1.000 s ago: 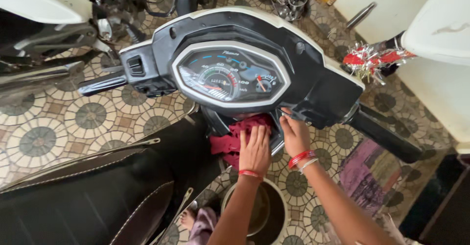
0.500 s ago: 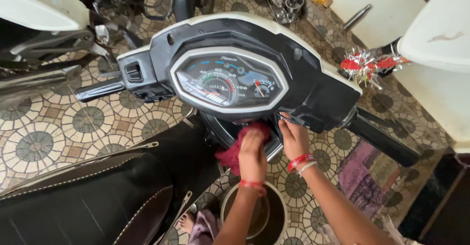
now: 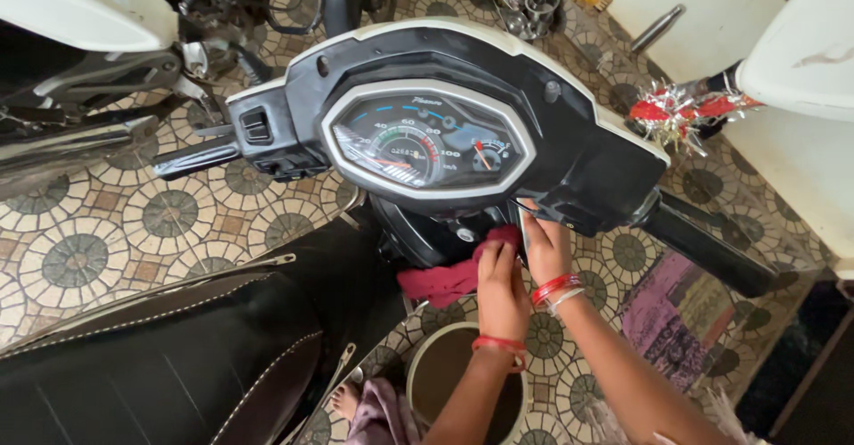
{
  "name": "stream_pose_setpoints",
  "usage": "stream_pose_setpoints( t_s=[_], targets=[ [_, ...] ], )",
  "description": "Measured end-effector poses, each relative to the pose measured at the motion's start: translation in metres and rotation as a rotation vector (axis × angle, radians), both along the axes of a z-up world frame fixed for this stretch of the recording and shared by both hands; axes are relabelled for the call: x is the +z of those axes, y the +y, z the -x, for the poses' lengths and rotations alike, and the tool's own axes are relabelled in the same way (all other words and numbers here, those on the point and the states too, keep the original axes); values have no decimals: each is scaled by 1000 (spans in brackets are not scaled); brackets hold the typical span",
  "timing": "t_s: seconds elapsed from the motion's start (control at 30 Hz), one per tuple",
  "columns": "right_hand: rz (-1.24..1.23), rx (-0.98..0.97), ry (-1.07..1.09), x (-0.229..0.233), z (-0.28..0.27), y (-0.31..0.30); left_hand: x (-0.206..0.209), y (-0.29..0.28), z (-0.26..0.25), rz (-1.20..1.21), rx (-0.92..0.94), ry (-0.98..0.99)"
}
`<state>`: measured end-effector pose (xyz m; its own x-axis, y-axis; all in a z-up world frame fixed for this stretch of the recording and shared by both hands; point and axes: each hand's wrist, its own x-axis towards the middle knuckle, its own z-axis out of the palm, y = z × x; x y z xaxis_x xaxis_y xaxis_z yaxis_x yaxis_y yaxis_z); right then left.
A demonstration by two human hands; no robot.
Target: The person cleans a scooter by wiping the footrest, side panels, and dashboard with a cloth, periodically rinsing and wringing the cloth in a basin of water.
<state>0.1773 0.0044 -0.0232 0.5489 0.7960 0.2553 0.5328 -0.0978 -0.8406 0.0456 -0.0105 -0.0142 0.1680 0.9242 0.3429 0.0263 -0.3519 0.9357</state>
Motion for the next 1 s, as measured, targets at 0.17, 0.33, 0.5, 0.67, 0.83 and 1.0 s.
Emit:
stream_pose_setpoints(
  t_s=[0.17, 0.33, 0.5, 0.67, 0.83, 1.0],
  targets=[
    [-5, 31, -136, 7, 2, -2, 15, 19, 2, 63, -29, -80],
    [60, 14, -155, 16, 9, -3, 4, -3, 12, 238, -53, -139],
    [-34, 68, -171, 39, 24, 1, -31, 0, 33, 379, -351, -301],
    [347, 45, -420, 83, 53, -23, -2, 14, 74, 590, -395, -350],
    [92, 303, -300, 94, 88, -60, 99, 33, 133, 352, -669, -152],
    [381, 502, 170, 69, 75, -72, 197, 55, 166, 13, -873, -26]
  ],
)
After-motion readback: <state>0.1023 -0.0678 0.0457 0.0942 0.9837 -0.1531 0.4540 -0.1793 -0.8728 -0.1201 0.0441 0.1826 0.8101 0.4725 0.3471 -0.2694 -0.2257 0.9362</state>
